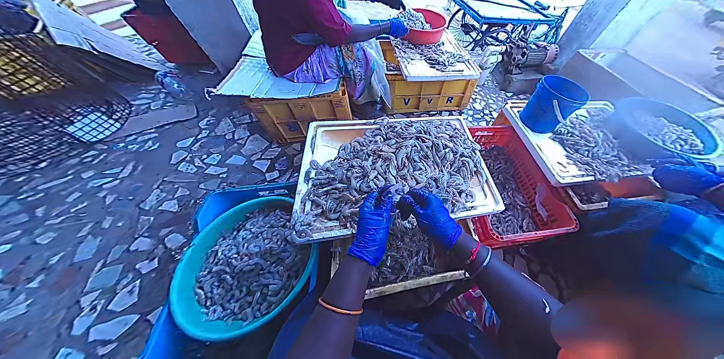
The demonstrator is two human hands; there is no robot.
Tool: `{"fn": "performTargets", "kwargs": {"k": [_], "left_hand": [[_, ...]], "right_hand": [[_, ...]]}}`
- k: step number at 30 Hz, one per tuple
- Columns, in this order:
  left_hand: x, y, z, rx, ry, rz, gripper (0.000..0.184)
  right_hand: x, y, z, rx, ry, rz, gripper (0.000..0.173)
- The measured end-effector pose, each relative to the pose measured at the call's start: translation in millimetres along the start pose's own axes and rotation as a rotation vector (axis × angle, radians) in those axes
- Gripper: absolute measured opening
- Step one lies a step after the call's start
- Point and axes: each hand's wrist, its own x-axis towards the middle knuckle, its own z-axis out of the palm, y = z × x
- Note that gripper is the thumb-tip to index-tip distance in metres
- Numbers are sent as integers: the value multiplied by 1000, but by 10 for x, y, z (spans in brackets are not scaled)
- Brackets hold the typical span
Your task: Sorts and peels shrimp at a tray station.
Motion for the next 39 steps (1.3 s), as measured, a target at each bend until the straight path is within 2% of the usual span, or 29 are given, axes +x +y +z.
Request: {"fn": "performTargets", "kwargs": {"k": [2,4,5,8,10,12,15,17,21,23,27,30,33,36,39], "left_hand": [[57,-29,-126,-159,166,-2,16],[135,25,-359,-394,367,40,20],[163,60,-510,-519,453,69,25],[167,129,-839,-679,639,41,36],[163,45,-816,-584,667,-69,24],[239,-80,-649,-453,553,-150,13],[377,-202,-360,-299,370,-188,33],[442,-227,-211,-180,251,-193,34],[485,-335,-153,254,-113,-85,36],[498,-405,-159,422,-232,-36,38],[502,-443,-91,512,-262,-55,38],[497,-459,-25,604,-242,-26,41],[442,-498,83,880,-203,137,48],[346,-489,174,1011,-162,296,40],[277,-499,227,1140,-149,398,36]], "right_hand": [[23,83,-42,-192,-198,41,36],[57,153,-94,-609,-423,77,46],[79,223,-105,-718,-437,109,47],[241,427,-279,-728,-161,261,37],[396,515,-406,-807,22,279,32],[580,677,-511,-912,133,176,27],[809,858,-506,-1013,96,103,33],[886,916,-460,-1053,49,130,31],[949,913,-445,-1077,56,144,24],[921,856,-465,-1081,64,135,22],[804,735,-476,-1069,46,175,29],[712,557,-501,-897,84,192,29],[507,310,-486,-683,-24,170,34],[320,243,-428,-553,-111,182,37],[203,272,-482,-337,-113,205,34]]}}
